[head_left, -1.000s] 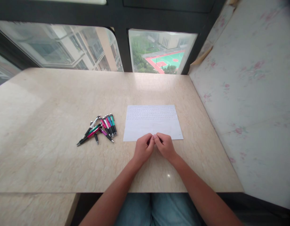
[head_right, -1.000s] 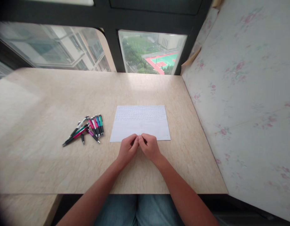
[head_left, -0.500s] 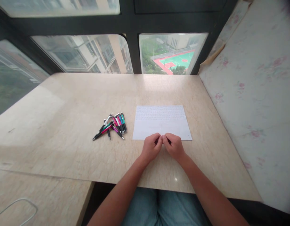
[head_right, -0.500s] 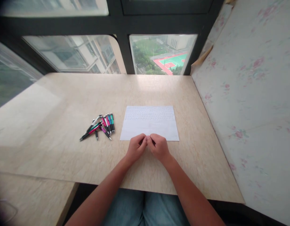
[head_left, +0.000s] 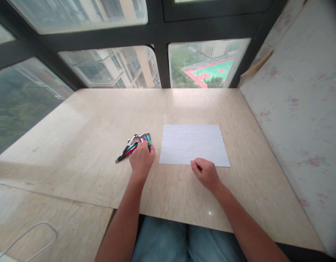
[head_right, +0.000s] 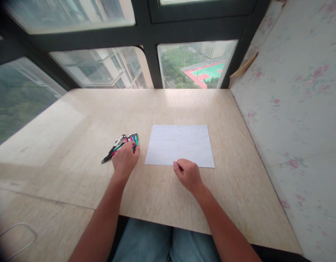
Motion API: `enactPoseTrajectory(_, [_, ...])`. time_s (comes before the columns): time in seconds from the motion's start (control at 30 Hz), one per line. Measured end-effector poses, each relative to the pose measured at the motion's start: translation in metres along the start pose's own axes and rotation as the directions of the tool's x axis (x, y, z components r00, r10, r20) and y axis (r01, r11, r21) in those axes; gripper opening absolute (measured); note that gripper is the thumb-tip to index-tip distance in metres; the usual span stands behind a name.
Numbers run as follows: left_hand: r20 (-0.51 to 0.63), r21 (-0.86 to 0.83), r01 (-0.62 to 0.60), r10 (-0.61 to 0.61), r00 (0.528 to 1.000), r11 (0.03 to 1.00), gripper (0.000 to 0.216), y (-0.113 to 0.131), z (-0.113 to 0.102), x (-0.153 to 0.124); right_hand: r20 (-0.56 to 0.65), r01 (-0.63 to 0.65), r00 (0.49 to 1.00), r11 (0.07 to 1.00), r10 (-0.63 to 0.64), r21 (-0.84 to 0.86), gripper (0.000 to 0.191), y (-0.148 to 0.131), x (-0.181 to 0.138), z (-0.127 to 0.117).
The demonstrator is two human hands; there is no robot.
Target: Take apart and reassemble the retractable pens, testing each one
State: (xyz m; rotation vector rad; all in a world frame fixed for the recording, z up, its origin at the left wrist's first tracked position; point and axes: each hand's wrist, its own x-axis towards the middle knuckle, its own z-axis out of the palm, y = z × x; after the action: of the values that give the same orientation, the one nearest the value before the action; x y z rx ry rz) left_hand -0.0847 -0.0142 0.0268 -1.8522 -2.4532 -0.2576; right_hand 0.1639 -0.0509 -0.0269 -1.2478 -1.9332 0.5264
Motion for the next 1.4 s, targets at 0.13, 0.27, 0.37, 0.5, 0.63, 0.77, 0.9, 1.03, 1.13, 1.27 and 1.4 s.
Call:
enactPoseTrajectory(0.13, [0.066,0.083,-0.008,0.002,0.998,0.997,0.033,0.001,0.001,0.01,-0.024,-0.018,1.0,0.999,0.017,-0.033,0.037,0.001,0.0,0.0])
enactPoseTrajectory(0.27, [0.118,0.109,-0.029,0.016,0.993,0.994,0.035,0.006,0.005,0.019,-0.046,-0.031,0.999,0.999,0.029,-0.033,0.038,0.001,0.001,-0.001])
enactPoseTrajectory(0.37, [0.162,0.131,-0.04,0.018,0.987,0.991,0.037,0.01,0.008,0.026,-0.03,-0.023,0.999,0.999,0.022,-0.036,0.038,0.0,0.001,-0.002])
enactPoseTrajectory(0.5, [0.208,0.139,-0.049,0.019,0.978,0.989,0.033,0.016,0.004,0.031,-0.022,-0.015,1.0,0.999,0.015,-0.036,0.038,0.002,0.001,0.0])
enactPoseTrajectory(0.63, [0.147,-0.027,-0.103,0.106,0.983,0.994,0.026,0.021,-0.006,0.026,-0.022,-0.044,0.999,0.998,0.044,-0.042,0.037,0.004,0.002,0.002])
enactPoseTrajectory(0.77, [0.287,-0.663,-0.031,0.292,0.913,0.748,0.017,0.033,-0.007,0.009,-0.032,-0.084,0.996,0.996,0.085,0.033,0.032,0.0,0.004,0.001])
enactPoseTrajectory(0.9, [0.365,-0.931,0.316,0.49,0.792,0.182,0.026,0.056,0.007,-0.012,-0.047,-0.145,0.985,0.95,0.165,0.278,0.025,-0.011,0.013,-0.001])
enactPoseTrajectory(1.03, [0.297,-0.93,0.363,0.465,0.834,-0.057,0.026,0.076,0.015,-0.021,-0.078,-0.172,0.975,0.926,0.209,0.336,0.035,-0.015,0.036,-0.001])
enactPoseTrajectory(1.13, [0.258,-0.938,0.328,0.41,0.875,-0.109,0.024,0.078,0.018,-0.018,-0.087,-0.187,0.97,0.925,0.227,0.33,0.042,-0.011,0.053,0.0])
enactPoseTrajectory(1.27, [0.245,-0.942,0.307,0.345,0.906,-0.137,0.023,0.069,0.023,-0.018,0.011,-0.279,0.95,0.83,0.312,0.484,0.047,-0.005,0.059,0.004])
enactPoseTrajectory(1.4, [0.274,-0.943,0.322,0.364,0.89,-0.078,0.024,0.066,0.025,-0.023,0.042,-0.305,0.94,0.779,0.338,0.548,0.05,-0.005,0.051,0.007])
